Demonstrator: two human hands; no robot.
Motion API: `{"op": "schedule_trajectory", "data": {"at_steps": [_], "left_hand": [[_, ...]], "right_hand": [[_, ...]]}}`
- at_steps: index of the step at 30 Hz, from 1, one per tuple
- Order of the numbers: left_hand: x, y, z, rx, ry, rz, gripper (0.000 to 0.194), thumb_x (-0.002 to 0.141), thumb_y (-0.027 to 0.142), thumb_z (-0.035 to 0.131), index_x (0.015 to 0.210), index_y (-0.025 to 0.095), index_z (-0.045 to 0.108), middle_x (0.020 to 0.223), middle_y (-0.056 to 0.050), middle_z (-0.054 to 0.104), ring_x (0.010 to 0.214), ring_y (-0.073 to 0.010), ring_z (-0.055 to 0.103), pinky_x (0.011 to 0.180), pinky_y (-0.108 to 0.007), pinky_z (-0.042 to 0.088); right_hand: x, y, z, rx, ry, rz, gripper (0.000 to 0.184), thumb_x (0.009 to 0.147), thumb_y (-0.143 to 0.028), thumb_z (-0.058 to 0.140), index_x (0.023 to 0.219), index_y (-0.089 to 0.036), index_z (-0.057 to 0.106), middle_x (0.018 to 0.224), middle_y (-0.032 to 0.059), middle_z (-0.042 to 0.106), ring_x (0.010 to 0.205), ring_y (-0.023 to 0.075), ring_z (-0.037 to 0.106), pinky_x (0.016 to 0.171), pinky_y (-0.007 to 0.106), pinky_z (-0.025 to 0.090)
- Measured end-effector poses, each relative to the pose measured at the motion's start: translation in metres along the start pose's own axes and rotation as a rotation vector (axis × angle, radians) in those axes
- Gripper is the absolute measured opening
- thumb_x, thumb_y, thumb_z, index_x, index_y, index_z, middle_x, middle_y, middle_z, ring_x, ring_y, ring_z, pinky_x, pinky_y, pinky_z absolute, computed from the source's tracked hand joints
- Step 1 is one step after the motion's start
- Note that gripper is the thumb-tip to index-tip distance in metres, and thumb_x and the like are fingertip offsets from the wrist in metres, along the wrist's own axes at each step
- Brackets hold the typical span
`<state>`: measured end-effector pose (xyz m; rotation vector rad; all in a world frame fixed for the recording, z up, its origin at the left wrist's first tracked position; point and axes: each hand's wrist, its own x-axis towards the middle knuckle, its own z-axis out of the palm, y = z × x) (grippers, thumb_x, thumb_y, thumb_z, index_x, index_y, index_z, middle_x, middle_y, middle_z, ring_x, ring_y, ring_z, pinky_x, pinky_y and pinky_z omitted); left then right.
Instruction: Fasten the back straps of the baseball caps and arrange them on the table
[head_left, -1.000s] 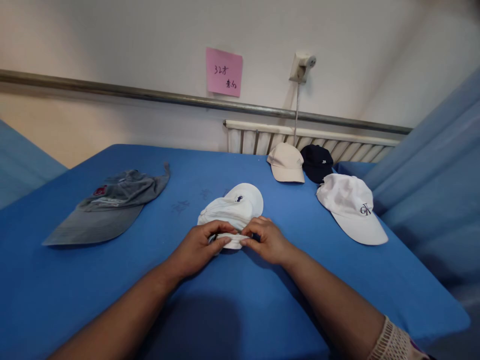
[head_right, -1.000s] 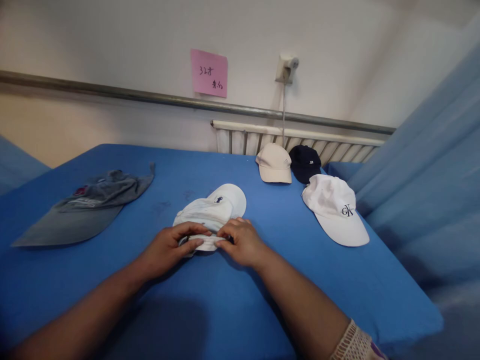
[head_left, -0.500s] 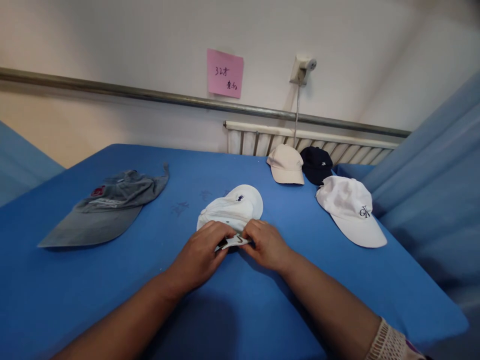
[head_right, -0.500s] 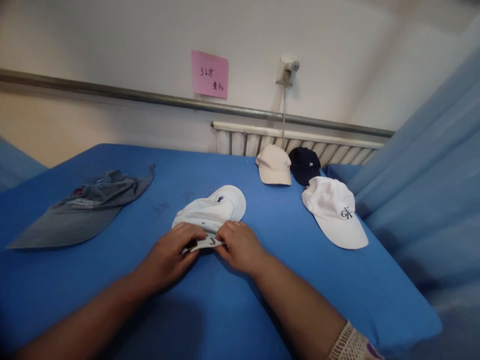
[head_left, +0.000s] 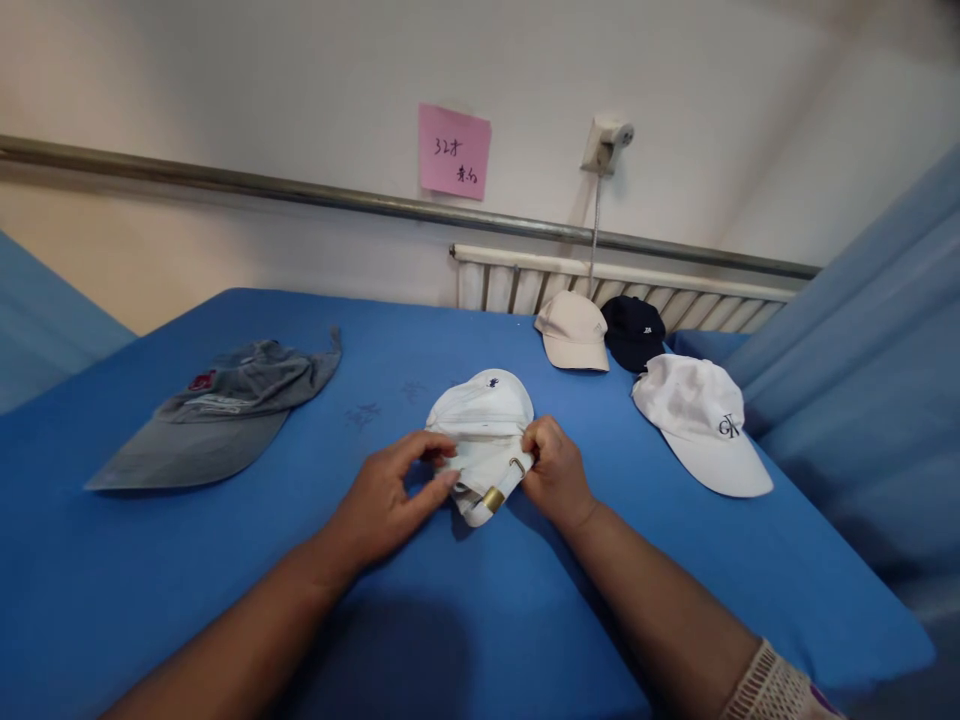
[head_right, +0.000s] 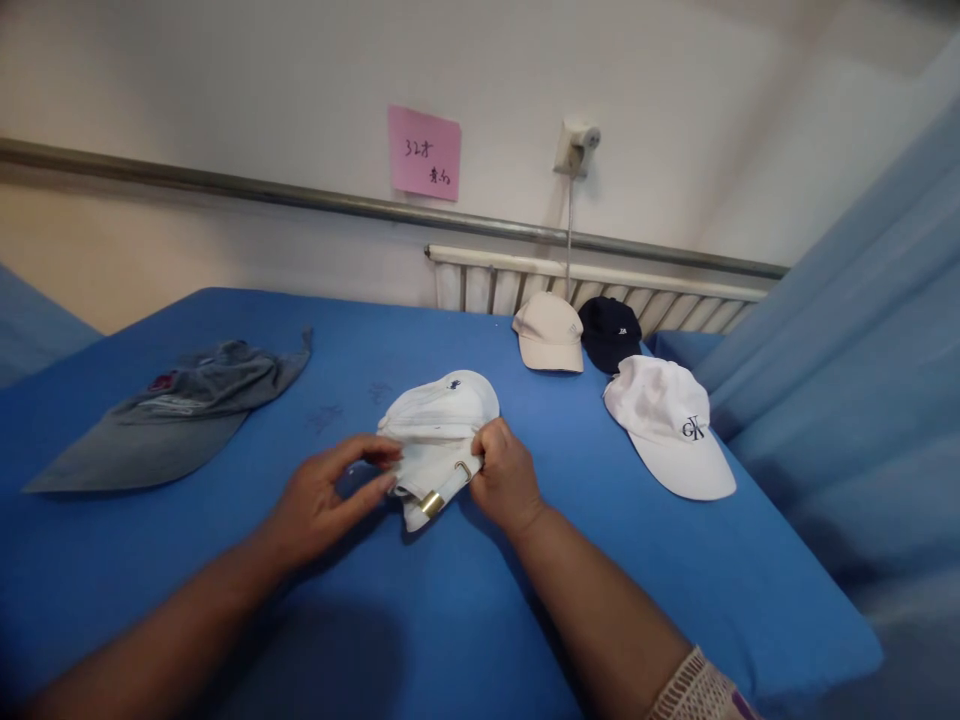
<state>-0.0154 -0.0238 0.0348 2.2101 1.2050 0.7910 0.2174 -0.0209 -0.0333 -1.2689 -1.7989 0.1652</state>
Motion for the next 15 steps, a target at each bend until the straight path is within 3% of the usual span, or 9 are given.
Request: {"op": "schedule_trajectory", "data": {"at_steps": [3, 6, 9, 12, 15], "left_hand": [[0.004, -0.011, 0.0, 0.018, 0.117, -0.158, 0.028, 0.086, 0.043, 0.053, 0.095, 0.019, 0.065, 0.085, -0.003, 0.07, 0.079, -0.0199, 0.064, 0.076, -0.03, 0.049], [0.007, -0.019, 0.003, 0.056, 0.136, -0.233, 0.028, 0.084, 0.044, 0.054, 0.094, 0.02, 0.064, 0.081, -0.002, 0.069, 0.074, -0.0193, 0.063, 0.07, -0.03, 0.048], [0.009, -0.024, 0.005, 0.094, 0.145, -0.306, 0.034, 0.083, 0.048, 0.054, 0.098, 0.019, 0.063, 0.082, -0.003, 0.068, 0.073, -0.0201, 0.063, 0.067, -0.03, 0.047], [0.011, -0.028, 0.004, 0.154, 0.088, -0.373, 0.042, 0.079, 0.053, 0.056, 0.102, 0.019, 0.063, 0.086, -0.005, 0.069, 0.075, -0.0221, 0.063, 0.064, -0.03, 0.046], [0.012, -0.03, 0.004, 0.156, 0.011, -0.395, 0.04, 0.077, 0.053, 0.06, 0.097, 0.019, 0.064, 0.083, -0.005, 0.069, 0.074, -0.0221, 0.063, 0.062, -0.03, 0.044]], "right_hand": [[0.003, 0.0, -0.004, 0.031, -0.094, -0.01, 0.023, 0.067, -0.005, 0.051, 0.079, -0.023, 0.042, 0.082, 0.0018, 0.051, 0.073, 0.0174, 0.049, 0.067, 0.028, 0.04], [0.005, 0.0, -0.008, 0.044, -0.276, -0.049, 0.026, 0.065, -0.002, 0.049, 0.082, -0.022, 0.047, 0.086, 0.0033, 0.055, 0.08, 0.0189, 0.052, 0.073, 0.029, 0.041], [0.006, 0.004, -0.011, 0.108, -0.37, -0.052, 0.031, 0.063, 0.004, 0.044, 0.081, -0.021, 0.052, 0.086, 0.003, 0.058, 0.084, 0.0185, 0.055, 0.078, 0.03, 0.043], [0.005, 0.009, -0.01, 0.172, -0.37, 0.006, 0.033, 0.064, 0.006, 0.04, 0.076, -0.021, 0.055, 0.081, 0.0011, 0.06, 0.078, 0.016, 0.057, 0.074, 0.027, 0.044], [0.004, 0.008, -0.008, 0.197, -0.251, 0.033, 0.029, 0.07, 0.003, 0.042, 0.078, -0.021, 0.057, 0.078, 0.0007, 0.06, 0.074, 0.0153, 0.058, 0.071, 0.026, 0.045]]}}
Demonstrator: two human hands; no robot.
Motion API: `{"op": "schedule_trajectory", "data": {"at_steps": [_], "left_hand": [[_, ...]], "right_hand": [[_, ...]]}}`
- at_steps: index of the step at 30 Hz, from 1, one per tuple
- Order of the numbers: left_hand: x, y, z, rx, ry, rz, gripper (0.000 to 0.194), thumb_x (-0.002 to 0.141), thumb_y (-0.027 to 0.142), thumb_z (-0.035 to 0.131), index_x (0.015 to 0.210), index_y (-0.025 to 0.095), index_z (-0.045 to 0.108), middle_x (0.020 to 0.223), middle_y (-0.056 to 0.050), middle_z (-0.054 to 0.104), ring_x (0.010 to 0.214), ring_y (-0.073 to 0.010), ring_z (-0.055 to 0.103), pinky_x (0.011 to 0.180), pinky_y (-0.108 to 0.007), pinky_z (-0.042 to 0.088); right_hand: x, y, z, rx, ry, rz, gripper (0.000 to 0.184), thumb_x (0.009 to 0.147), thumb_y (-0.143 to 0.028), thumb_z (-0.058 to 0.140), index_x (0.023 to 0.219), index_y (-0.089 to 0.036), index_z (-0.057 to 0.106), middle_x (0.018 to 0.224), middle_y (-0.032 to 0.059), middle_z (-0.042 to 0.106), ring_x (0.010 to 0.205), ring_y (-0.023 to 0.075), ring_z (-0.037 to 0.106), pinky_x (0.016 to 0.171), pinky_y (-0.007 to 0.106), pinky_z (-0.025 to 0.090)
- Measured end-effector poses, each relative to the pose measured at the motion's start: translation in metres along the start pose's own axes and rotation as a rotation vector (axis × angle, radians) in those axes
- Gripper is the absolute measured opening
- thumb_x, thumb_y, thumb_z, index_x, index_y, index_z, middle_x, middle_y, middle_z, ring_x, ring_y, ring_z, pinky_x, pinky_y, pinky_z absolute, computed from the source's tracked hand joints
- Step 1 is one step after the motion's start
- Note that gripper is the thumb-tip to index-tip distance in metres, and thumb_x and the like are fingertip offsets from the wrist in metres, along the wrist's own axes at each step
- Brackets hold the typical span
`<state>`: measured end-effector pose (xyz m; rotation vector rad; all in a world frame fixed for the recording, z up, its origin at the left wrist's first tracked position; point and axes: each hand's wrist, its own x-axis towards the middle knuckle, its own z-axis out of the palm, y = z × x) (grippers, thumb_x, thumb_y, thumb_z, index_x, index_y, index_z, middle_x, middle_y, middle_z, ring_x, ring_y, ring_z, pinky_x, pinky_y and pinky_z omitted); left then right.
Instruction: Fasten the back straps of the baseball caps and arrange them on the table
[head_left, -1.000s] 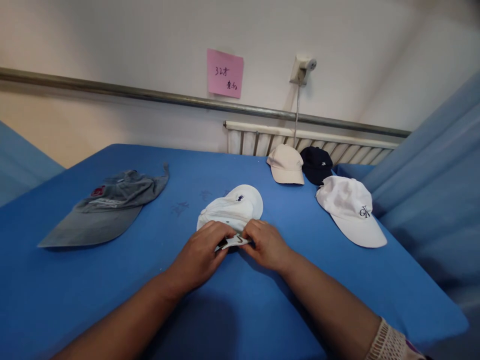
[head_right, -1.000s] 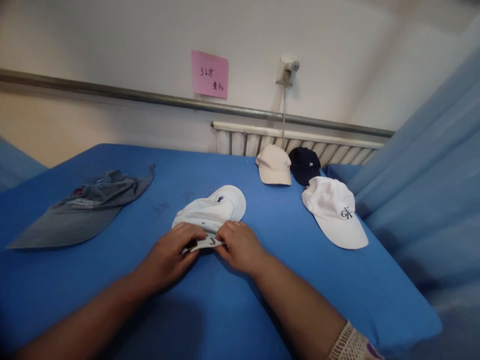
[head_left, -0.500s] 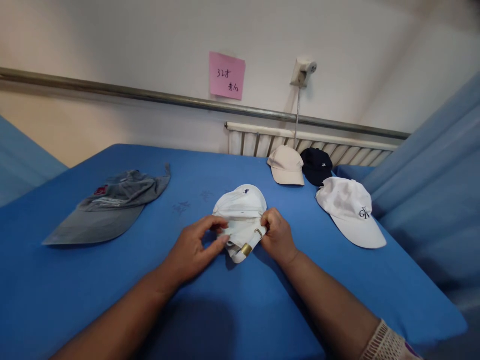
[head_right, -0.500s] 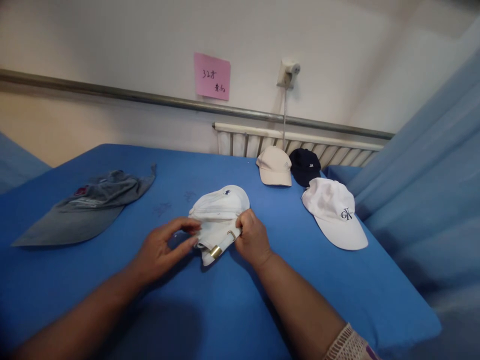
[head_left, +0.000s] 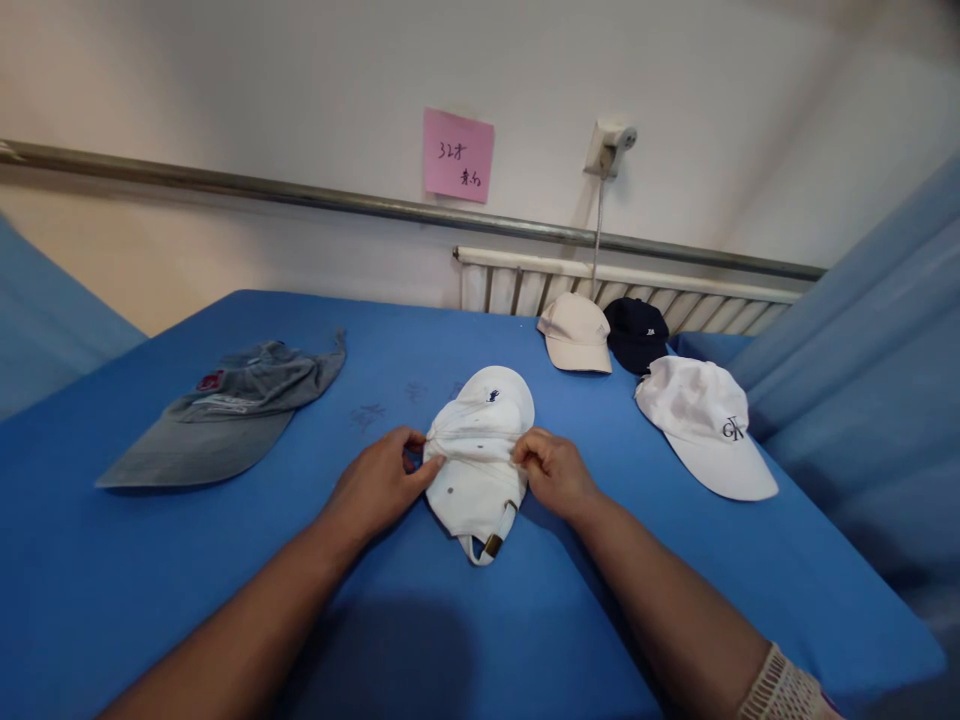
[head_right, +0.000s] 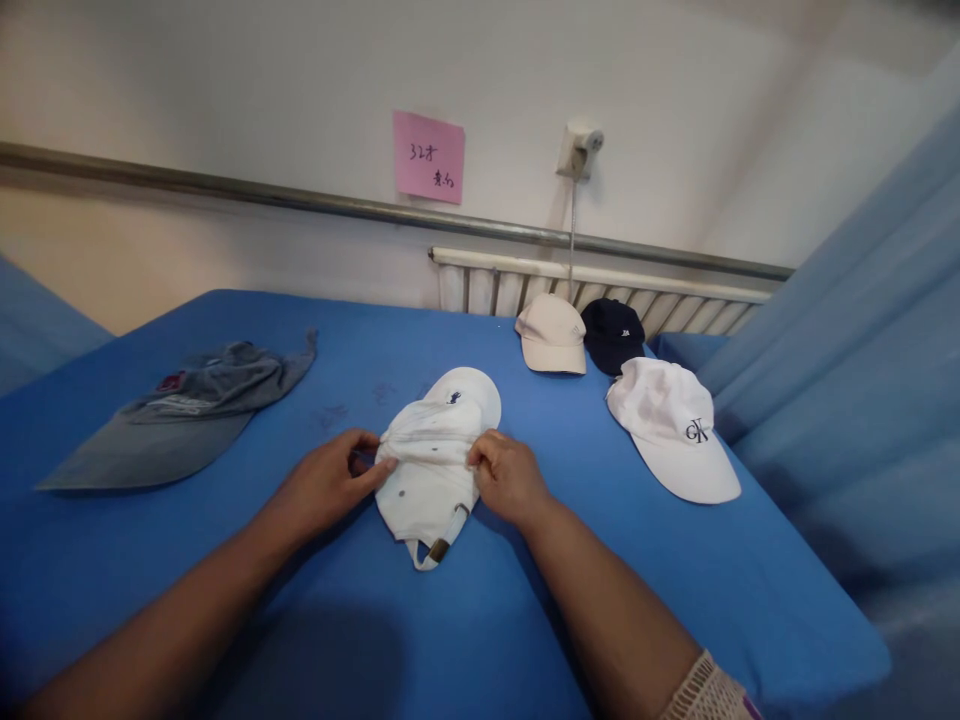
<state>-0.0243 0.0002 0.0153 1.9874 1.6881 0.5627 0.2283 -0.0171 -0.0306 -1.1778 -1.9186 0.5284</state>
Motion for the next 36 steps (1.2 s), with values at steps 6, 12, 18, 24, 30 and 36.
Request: {"op": "schedule_trajectory", "data": {"at_steps": [6, 12, 18, 24, 30, 36], "left_hand": [[-0.012, 0.015, 0.004, -0.35, 0.024, 0.078, 0.033, 0.079, 0.05, 0.061, 0.085, 0.018, 0.062, 0.074, -0.002, 0.066, 0.068, -0.0182, 0.06, 0.065, -0.029, 0.048], [-0.021, 0.023, 0.017, -0.686, -0.124, 0.169, 0.034, 0.085, 0.041, 0.057, 0.11, 0.019, 0.064, 0.103, -0.008, 0.07, 0.093, -0.0218, 0.065, 0.089, -0.037, 0.052], [-0.014, 0.024, 0.031, -0.432, -0.06, 0.247, 0.042, 0.076, 0.03, 0.067, 0.115, 0.02, 0.061, 0.111, -0.007, 0.068, 0.098, -0.023, 0.062, 0.092, -0.039, 0.048], [-0.011, 0.029, 0.038, -0.341, -0.054, 0.203, 0.022, 0.077, 0.029, 0.064, 0.096, 0.018, 0.062, 0.09, -0.003, 0.068, 0.084, -0.0208, 0.063, 0.077, -0.032, 0.05], [-0.009, 0.022, 0.031, -0.371, -0.042, 0.191, 0.014, 0.078, 0.031, 0.062, 0.081, 0.018, 0.06, 0.077, 0.001, 0.065, 0.072, -0.0167, 0.06, 0.067, -0.027, 0.047], [-0.013, 0.015, 0.001, -0.493, 0.17, 0.214, 0.024, 0.075, 0.04, 0.068, 0.075, 0.019, 0.057, 0.075, 0.001, 0.061, 0.073, -0.0159, 0.059, 0.069, -0.027, 0.048]], "right_hand": [[-0.001, -0.024, 0.007, -0.043, 0.059, -0.065, 0.031, 0.082, -0.022, 0.062, 0.112, -0.02, 0.055, 0.113, 0.0093, 0.059, 0.079, 0.0167, 0.057, 0.076, 0.031, 0.048], [-0.003, -0.017, 0.026, 0.281, 0.067, 0.159, 0.011, 0.09, -0.029, 0.05, 0.089, -0.021, 0.058, 0.076, 0.0004, 0.059, 0.068, 0.0143, 0.055, 0.063, 0.026, 0.046], [0.0, -0.011, 0.032, 0.69, 0.0, 0.31, 0.02, 0.084, -0.04, 0.058, 0.089, -0.021, 0.061, 0.072, -0.0018, 0.061, 0.063, 0.0129, 0.056, 0.061, 0.025, 0.048], [0.0, -0.012, 0.032, 0.541, -0.047, 0.211, 0.016, 0.084, -0.036, 0.058, 0.085, -0.021, 0.065, 0.086, 0.0016, 0.065, 0.083, 0.0171, 0.062, 0.077, 0.029, 0.05], [-0.003, -0.013, 0.03, 0.431, 0.071, 0.168, 0.014, 0.087, -0.031, 0.055, 0.086, -0.021, 0.065, 0.077, 0.0004, 0.062, 0.07, 0.0145, 0.058, 0.066, 0.026, 0.047], [-0.006, -0.029, -0.002, 0.135, 0.415, -0.082, 0.008, 0.089, -0.021, 0.053, 0.087, -0.021, 0.061, 0.076, 0.0007, 0.058, 0.068, 0.0141, 0.053, 0.065, 0.028, 0.044]]}}
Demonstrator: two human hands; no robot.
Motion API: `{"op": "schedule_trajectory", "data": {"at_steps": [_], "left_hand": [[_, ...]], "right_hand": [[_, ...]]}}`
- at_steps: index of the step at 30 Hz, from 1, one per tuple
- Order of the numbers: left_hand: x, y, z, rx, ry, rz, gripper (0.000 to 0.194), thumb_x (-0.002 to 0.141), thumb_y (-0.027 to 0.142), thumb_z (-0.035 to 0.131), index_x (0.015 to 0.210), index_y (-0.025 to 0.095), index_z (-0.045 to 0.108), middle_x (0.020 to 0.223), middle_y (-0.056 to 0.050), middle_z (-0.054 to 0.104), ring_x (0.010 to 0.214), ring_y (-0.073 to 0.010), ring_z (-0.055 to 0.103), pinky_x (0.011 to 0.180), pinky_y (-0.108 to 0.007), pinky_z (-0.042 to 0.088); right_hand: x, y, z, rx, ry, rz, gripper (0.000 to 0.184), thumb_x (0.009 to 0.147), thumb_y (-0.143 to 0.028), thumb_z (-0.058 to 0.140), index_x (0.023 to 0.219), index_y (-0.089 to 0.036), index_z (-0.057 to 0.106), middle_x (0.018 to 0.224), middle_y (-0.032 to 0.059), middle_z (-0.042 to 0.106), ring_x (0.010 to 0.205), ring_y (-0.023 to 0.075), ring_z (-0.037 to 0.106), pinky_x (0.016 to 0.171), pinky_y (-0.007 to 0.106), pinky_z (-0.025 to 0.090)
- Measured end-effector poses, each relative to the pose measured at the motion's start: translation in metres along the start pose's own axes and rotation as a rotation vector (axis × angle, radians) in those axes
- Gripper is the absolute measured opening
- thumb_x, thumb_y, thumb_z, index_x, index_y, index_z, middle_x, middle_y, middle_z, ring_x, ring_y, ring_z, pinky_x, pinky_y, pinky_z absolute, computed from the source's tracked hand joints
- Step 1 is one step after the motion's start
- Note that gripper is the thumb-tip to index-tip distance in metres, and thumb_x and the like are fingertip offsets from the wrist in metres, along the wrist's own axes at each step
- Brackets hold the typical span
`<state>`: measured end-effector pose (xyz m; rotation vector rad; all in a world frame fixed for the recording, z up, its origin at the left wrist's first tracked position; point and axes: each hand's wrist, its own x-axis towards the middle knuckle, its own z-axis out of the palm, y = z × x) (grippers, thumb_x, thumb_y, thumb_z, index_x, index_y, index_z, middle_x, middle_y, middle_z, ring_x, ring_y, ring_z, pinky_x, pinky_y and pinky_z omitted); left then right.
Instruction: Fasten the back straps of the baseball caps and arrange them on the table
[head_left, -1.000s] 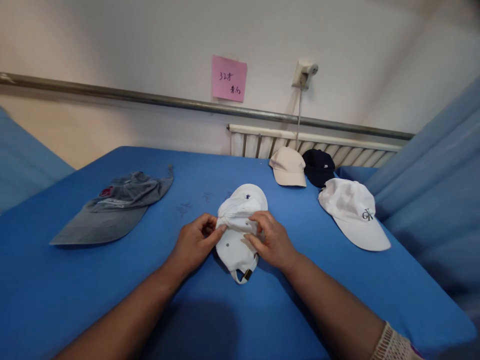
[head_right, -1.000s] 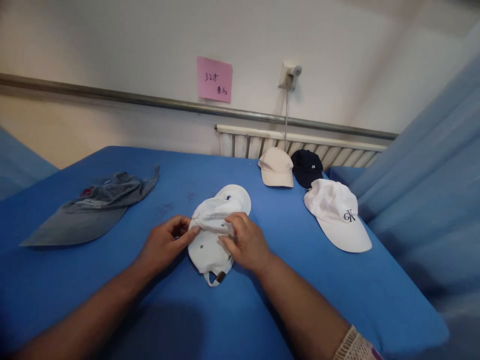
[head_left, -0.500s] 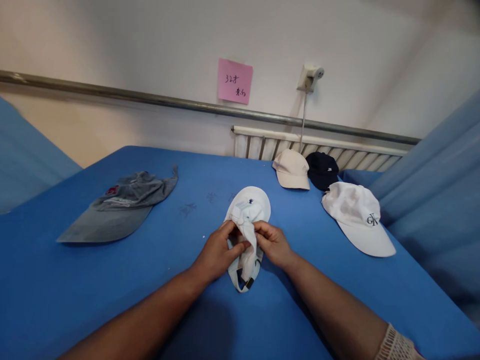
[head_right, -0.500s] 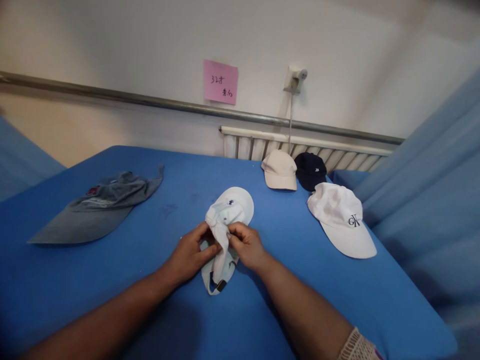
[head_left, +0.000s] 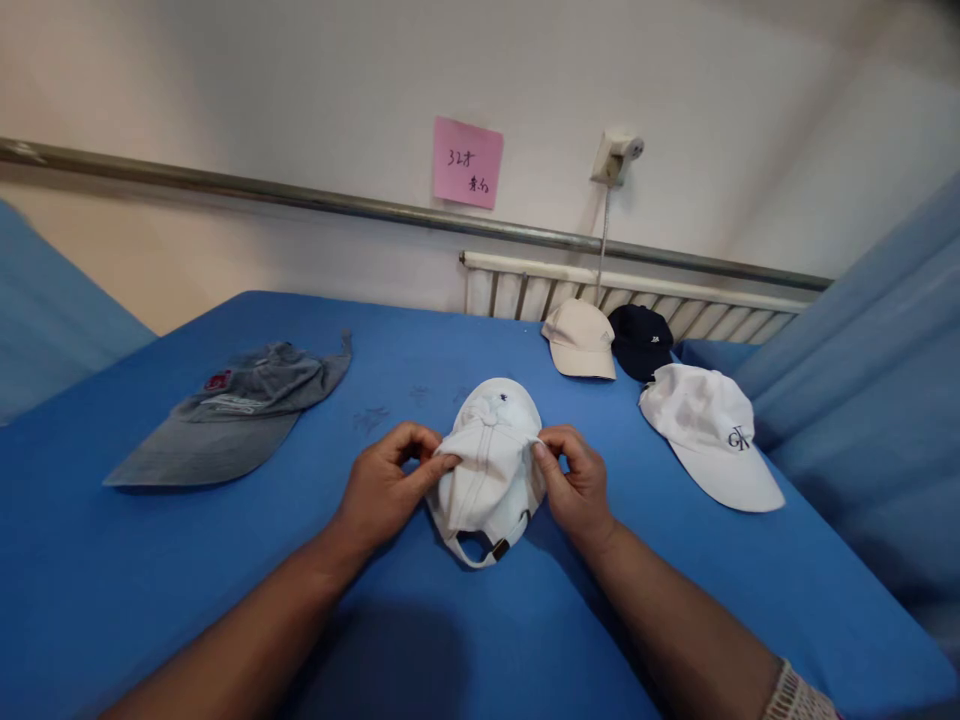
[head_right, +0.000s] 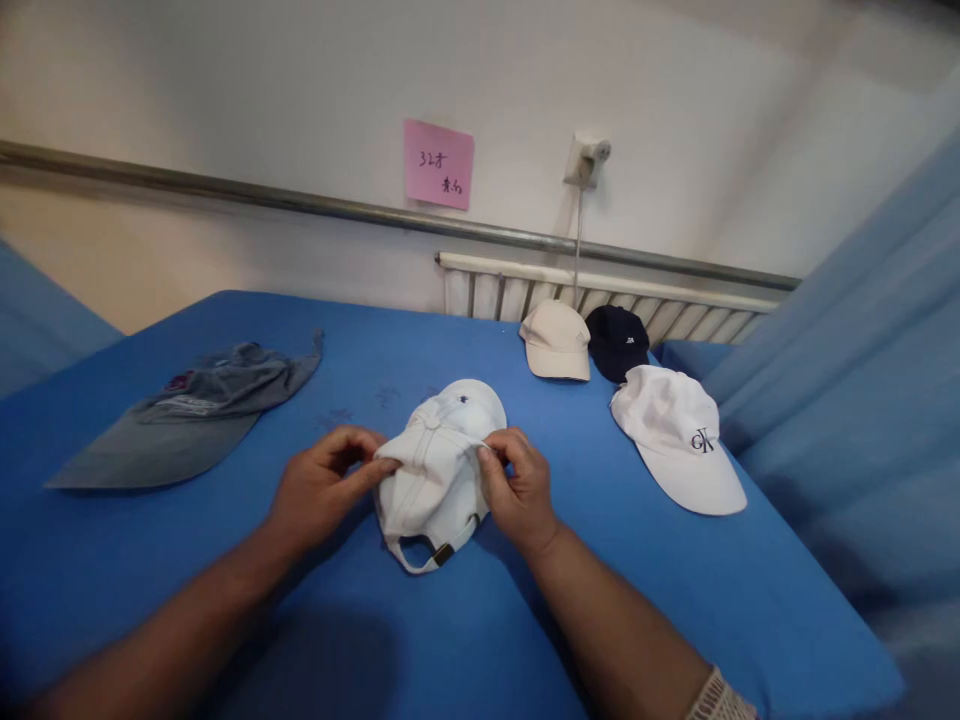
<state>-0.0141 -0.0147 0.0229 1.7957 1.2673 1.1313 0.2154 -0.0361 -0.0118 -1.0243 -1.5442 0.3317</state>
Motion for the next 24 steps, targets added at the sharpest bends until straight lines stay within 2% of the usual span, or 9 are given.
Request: {"op": "schedule_trajectory", "data": {"at_steps": [2, 4, 7, 9, 12, 16, 18, 21, 24], "left_hand": [[0.002, 0.003, -0.009, 0.01, 0.04, 0.038, 0.024, 0.076, 0.041, 0.067, 0.076, 0.019, 0.058, 0.078, 0.0, 0.062, 0.074, -0.0165, 0.059, 0.071, -0.028, 0.048], [0.004, 0.004, -0.014, 0.094, 0.006, 0.051, 0.023, 0.079, 0.041, 0.065, 0.077, 0.019, 0.06, 0.076, 0.0, 0.063, 0.073, -0.0166, 0.059, 0.07, -0.028, 0.047], [0.007, 0.001, -0.018, 0.239, -0.071, 0.067, 0.023, 0.083, 0.042, 0.06, 0.081, 0.019, 0.063, 0.075, 0.0, 0.065, 0.071, -0.0167, 0.06, 0.07, -0.028, 0.046], [0.007, 0.0, -0.018, 0.283, -0.06, 0.095, 0.023, 0.085, 0.042, 0.057, 0.085, 0.02, 0.064, 0.078, 0.0, 0.066, 0.074, -0.0169, 0.061, 0.071, -0.027, 0.047], [0.006, 0.002, -0.02, 0.311, -0.001, 0.146, 0.022, 0.086, 0.041, 0.056, 0.087, 0.02, 0.064, 0.081, 0.0, 0.067, 0.076, -0.0172, 0.062, 0.072, -0.027, 0.047], [0.006, 0.005, -0.024, 0.343, 0.103, 0.145, 0.02, 0.084, 0.039, 0.056, 0.086, 0.021, 0.065, 0.085, -0.002, 0.069, 0.078, -0.0189, 0.064, 0.076, -0.028, 0.048], [0.007, 0.003, -0.025, 0.346, 0.107, 0.124, 0.02, 0.084, 0.038, 0.055, 0.087, 0.021, 0.065, 0.086, -0.002, 0.069, 0.081, -0.0199, 0.064, 0.078, -0.03, 0.049], [0.009, 0.0, -0.024, 0.373, 0.04, 0.139, 0.02, 0.084, 0.034, 0.056, 0.094, 0.02, 0.067, 0.095, -0.004, 0.07, 0.092, -0.0223, 0.064, 0.088, -0.033, 0.048], [0.009, 0.0, -0.022, 0.378, -0.067, 0.186, 0.025, 0.083, 0.034, 0.058, 0.102, 0.021, 0.068, 0.106, -0.005, 0.07, 0.105, -0.0245, 0.06, 0.096, -0.036, 0.045]], "right_hand": [[0.002, -0.006, -0.007, -0.061, -0.024, -0.131, 0.006, 0.087, -0.017, 0.055, 0.087, -0.021, 0.06, 0.078, 0.0018, 0.059, 0.068, 0.0144, 0.053, 0.064, 0.028, 0.044], [0.002, -0.01, -0.009, -0.095, -0.137, -0.197, 0.007, 0.087, -0.015, 0.055, 0.087, -0.021, 0.059, 0.078, 0.0027, 0.06, 0.068, 0.0149, 0.054, 0.063, 0.028, 0.043], [0.0, -0.008, -0.005, -0.097, -0.292, -0.196, 0.006, 0.087, -0.017, 0.054, 0.085, -0.021, 0.057, 0.075, 0.0024, 0.058, 0.067, 0.0151, 0.053, 0.062, 0.029, 0.042], [-0.001, -0.005, 0.0, -0.11, -0.335, -0.174, 0.004, 0.086, -0.019, 0.055, 0.083, -0.021, 0.055, 0.074, 0.0016, 0.056, 0.065, 0.0147, 0.052, 0.061, 0.028, 0.041], [-0.001, -0.003, 0.003, -0.166, -0.318, -0.2, 0.009, 0.084, -0.016, 0.055, 0.079, -0.021, 0.05, 0.07, -0.0001, 0.052, 0.062, 0.0141, 0.049, 0.057, 0.027, 0.039], [-0.003, -0.014, 0.0, -0.211, -0.189, -0.396, 0.012, 0.082, -0.012, 0.056, 0.084, -0.022, 0.049, 0.072, 0.0021, 0.057, 0.065, 0.0162, 0.052, 0.059, 0.03, 0.039], [-0.006, -0.022, -0.002, -0.188, -0.251, -0.462, 0.01, 0.084, -0.014, 0.057, 0.087, -0.021, 0.052, 0.076, 0.0037, 0.061, 0.068, 0.0172, 0.055, 0.062, 0.031, 0.041], [-0.008, -0.026, 0.002, -0.124, -0.365, -0.352, 0.006, 0.089, -0.017, 0.052, 0.088, -0.022, 0.056, 0.076, 0.0036, 0.062, 0.069, 0.0169, 0.057, 0.064, 0.031, 0.044], [-0.006, -0.018, 0.009, -0.112, -0.332, -0.183, 0.01, 0.089, -0.019, 0.054, 0.097, -0.02, 0.06, 0.087, 0.0066, 0.065, 0.081, 0.0192, 0.06, 0.072, 0.033, 0.048]]}}
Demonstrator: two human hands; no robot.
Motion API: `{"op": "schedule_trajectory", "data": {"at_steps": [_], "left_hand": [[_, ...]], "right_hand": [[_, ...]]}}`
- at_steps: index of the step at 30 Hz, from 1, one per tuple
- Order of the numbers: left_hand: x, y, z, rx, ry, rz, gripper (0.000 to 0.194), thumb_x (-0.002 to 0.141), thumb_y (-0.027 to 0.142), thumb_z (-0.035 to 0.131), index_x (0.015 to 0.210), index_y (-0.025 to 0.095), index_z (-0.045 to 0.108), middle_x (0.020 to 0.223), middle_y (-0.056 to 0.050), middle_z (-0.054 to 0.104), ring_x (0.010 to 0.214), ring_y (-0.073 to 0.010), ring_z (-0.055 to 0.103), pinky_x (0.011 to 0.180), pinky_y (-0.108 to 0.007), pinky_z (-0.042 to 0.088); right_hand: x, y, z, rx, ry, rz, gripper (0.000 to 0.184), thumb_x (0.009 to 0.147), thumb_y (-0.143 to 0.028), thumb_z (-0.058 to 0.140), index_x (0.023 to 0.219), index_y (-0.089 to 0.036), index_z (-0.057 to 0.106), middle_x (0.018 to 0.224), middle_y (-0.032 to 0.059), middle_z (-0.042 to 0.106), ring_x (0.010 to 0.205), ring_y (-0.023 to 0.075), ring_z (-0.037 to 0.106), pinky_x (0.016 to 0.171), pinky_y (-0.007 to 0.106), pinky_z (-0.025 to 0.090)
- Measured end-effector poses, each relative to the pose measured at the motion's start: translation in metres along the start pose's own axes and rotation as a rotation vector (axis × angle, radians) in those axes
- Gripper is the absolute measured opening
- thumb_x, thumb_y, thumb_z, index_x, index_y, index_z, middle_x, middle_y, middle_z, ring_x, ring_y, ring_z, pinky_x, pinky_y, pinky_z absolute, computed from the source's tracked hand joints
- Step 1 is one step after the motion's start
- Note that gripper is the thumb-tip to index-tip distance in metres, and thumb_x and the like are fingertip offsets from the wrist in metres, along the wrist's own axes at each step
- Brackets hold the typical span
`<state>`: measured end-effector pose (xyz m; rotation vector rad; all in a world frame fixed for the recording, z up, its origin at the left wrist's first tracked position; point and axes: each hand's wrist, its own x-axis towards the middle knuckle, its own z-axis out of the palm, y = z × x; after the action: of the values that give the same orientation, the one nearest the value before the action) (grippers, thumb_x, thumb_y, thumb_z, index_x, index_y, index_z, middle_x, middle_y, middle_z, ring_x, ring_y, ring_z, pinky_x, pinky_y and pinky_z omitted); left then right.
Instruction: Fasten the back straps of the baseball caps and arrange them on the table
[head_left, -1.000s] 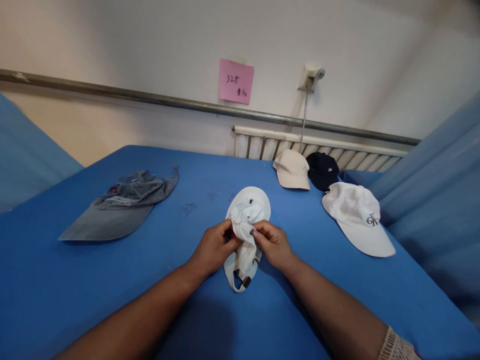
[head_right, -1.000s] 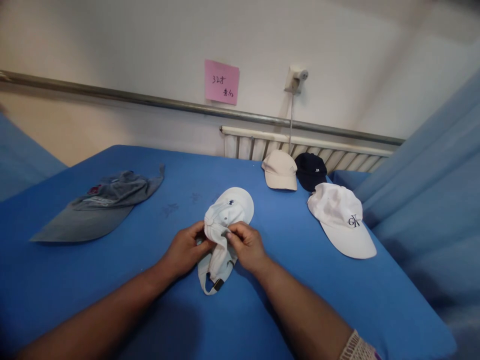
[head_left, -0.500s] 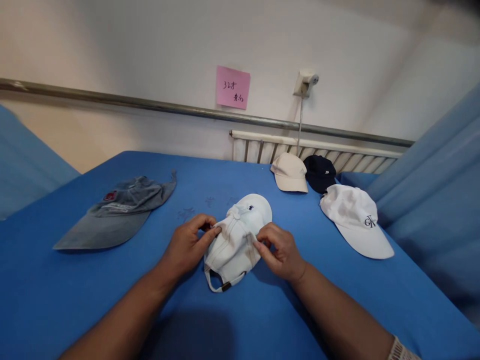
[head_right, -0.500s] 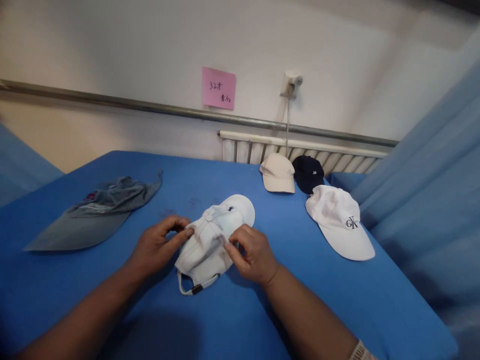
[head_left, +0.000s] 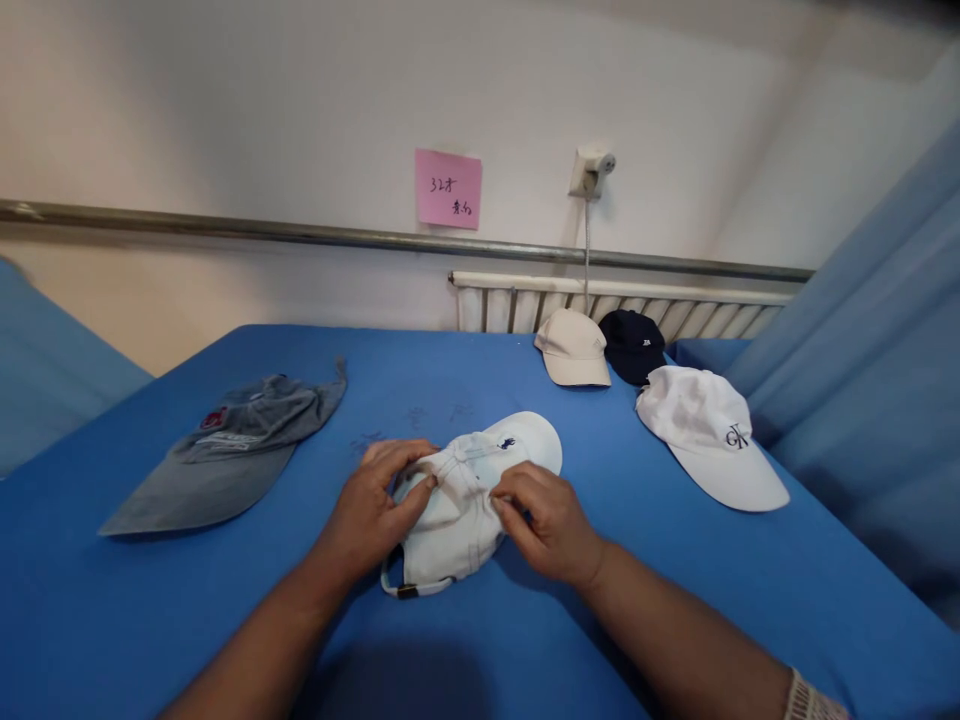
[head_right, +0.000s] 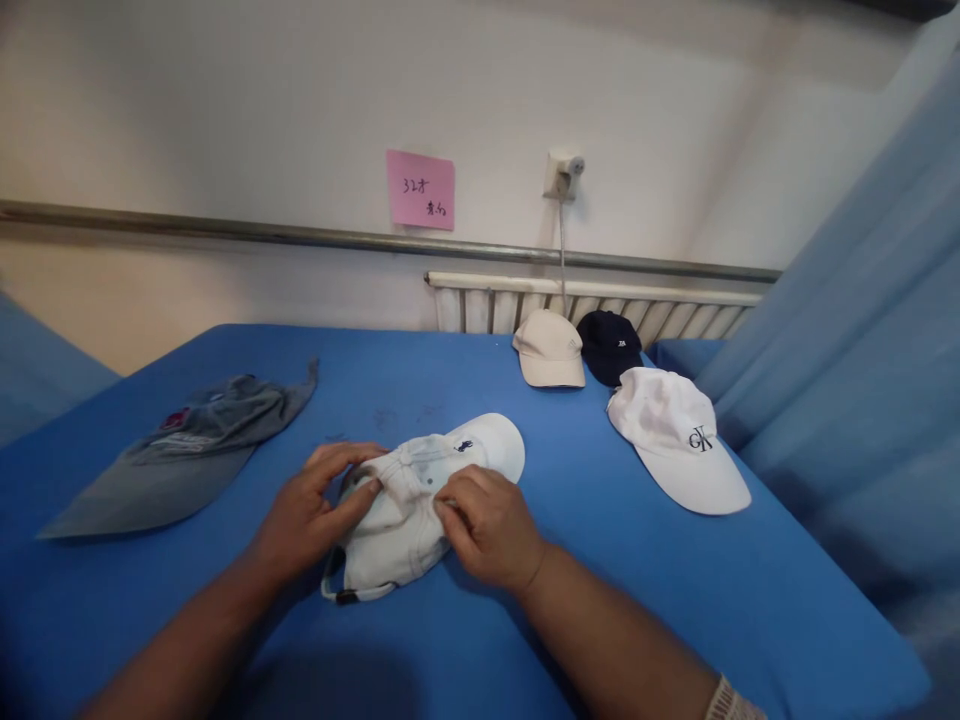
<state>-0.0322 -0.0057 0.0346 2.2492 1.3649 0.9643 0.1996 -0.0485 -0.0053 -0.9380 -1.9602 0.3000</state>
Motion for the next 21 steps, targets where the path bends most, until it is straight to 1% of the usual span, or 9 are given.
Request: {"op": "schedule_trajectory", "data": {"at_steps": [1, 3, 7, 10, 13, 15, 17, 19, 21], "left_hand": [[-0.001, 0.001, 0.001, -0.022, -0.03, 0.009, 0.026, 0.083, 0.034, 0.059, 0.104, 0.022, 0.068, 0.108, -0.006, 0.069, 0.107, -0.0247, 0.06, 0.096, -0.036, 0.045], [-0.003, 0.004, 0.003, -0.086, -0.08, -0.006, 0.028, 0.085, 0.036, 0.058, 0.106, 0.022, 0.068, 0.111, -0.006, 0.069, 0.107, -0.0244, 0.061, 0.095, -0.035, 0.047], [-0.008, 0.006, 0.009, -0.262, -0.15, -0.115, 0.027, 0.088, 0.039, 0.057, 0.105, 0.022, 0.068, 0.111, -0.005, 0.071, 0.102, -0.0234, 0.066, 0.09, -0.033, 0.05], [-0.011, 0.004, 0.013, -0.423, -0.132, -0.196, 0.025, 0.086, 0.041, 0.059, 0.1, 0.021, 0.067, 0.114, -0.006, 0.071, 0.101, -0.0239, 0.066, 0.087, -0.033, 0.052], [-0.012, 0.004, 0.018, -0.581, -0.096, -0.259, 0.023, 0.084, 0.04, 0.063, 0.095, 0.02, 0.066, 0.117, -0.008, 0.07, 0.101, -0.0242, 0.066, 0.085, -0.033, 0.053], [-0.014, 0.008, 0.022, -0.661, -0.107, -0.274, 0.023, 0.082, 0.04, 0.065, 0.093, 0.02, 0.065, 0.115, -0.009, 0.07, 0.102, -0.0242, 0.066, 0.086, -0.033, 0.053], [-0.015, 0.014, 0.027, -0.716, -0.128, -0.276, 0.022, 0.081, 0.04, 0.067, 0.09, 0.02, 0.065, 0.112, -0.009, 0.071, 0.101, -0.0241, 0.066, 0.088, -0.034, 0.053], [-0.016, 0.02, 0.031, -0.745, -0.149, -0.283, 0.021, 0.08, 0.039, 0.067, 0.087, 0.02, 0.064, 0.11, -0.009, 0.072, 0.1, -0.0239, 0.066, 0.089, -0.035, 0.053], [-0.016, 0.026, 0.033, -0.758, -0.163, -0.294, 0.021, 0.08, 0.039, 0.067, 0.085, 0.02, 0.063, 0.11, -0.009, 0.072, 0.099, -0.0234, 0.067, 0.089, -0.036, 0.053]], "right_hand": [[0.001, 0.004, 0.002, 0.012, 0.008, 0.03, 0.014, 0.089, -0.019, 0.055, 0.102, -0.02, 0.061, 0.093, 0.0075, 0.065, 0.086, 0.02, 0.061, 0.075, 0.034, 0.049], [0.002, 0.013, 0.005, 0.047, 0.002, 0.048, 0.021, 0.089, -0.02, 0.056, 0.109, -0.021, 0.061, 0.099, 0.008, 0.066, 0.092, 0.0203, 0.061, 0.08, 0.035, 0.05], [0.002, 0.022, 0.006, 0.051, -0.077, 0.01, 0.027, 0.092, -0.014, 0.047, 0.113, -0.023, 0.061, 0.103, 0.0068, 0.067, 0.097, 0.0195, 0.061, 0.085, 0.035, 0.05], [0.002, 0.022, 0.005, 0.0, -0.084, 0.027, 0.033, 0.09, -0.01, 0.044, 0.117, -0.023, 0.059, 0.108, 0.0068, 0.068, 0.1, 0.0207, 0.061, 0.088, 0.037, 0.047], [0.004, 0.016, 0.005, -0.053, -0.089, 0.063, 0.037, 0.084, -0.013, 0.053, 0.119, -0.023, 0.057, 0.114, 0.0072, 0.066, 0.105, 0.0233, 0.058, 0.091, 0.04, 0.043], [0.006, 0.011, 0.008, -0.081, -0.108, 0.079, 0.035, 0.079, -0.015, 0.058, 0.113, -0.021, 0.058, 0.11, 0.007, 0.066, 0.1, 0.0238, 0.058, 0.088, 0.039, 0.042], [0.006, 0.006, 0.013, -0.118, -0.095, 0.104, 0.02, 0.077, -0.016, 0.058, 0.096, -0.02, 0.059, 0.094, 0.0057, 0.066, 0.089, 0.0223, 0.057, 0.08, 0.037, 0.041], [0.005, 0.004, 0.019, -0.162, -0.059, 0.129, 0.005, 0.078, -0.016, 0.055, 0.08, -0.02, 0.054, 0.078, 0.0033, 0.061, 0.077, 0.0202, 0.054, 0.073, 0.034, 0.039], [0.004, 0.004, 0.025, -0.186, -0.019, 0.133, 0.009, 0.079, -0.015, 0.052, 0.073, -0.021, 0.049, 0.071, 0.0018, 0.056, 0.071, 0.0191, 0.051, 0.069, 0.033, 0.037]]}}
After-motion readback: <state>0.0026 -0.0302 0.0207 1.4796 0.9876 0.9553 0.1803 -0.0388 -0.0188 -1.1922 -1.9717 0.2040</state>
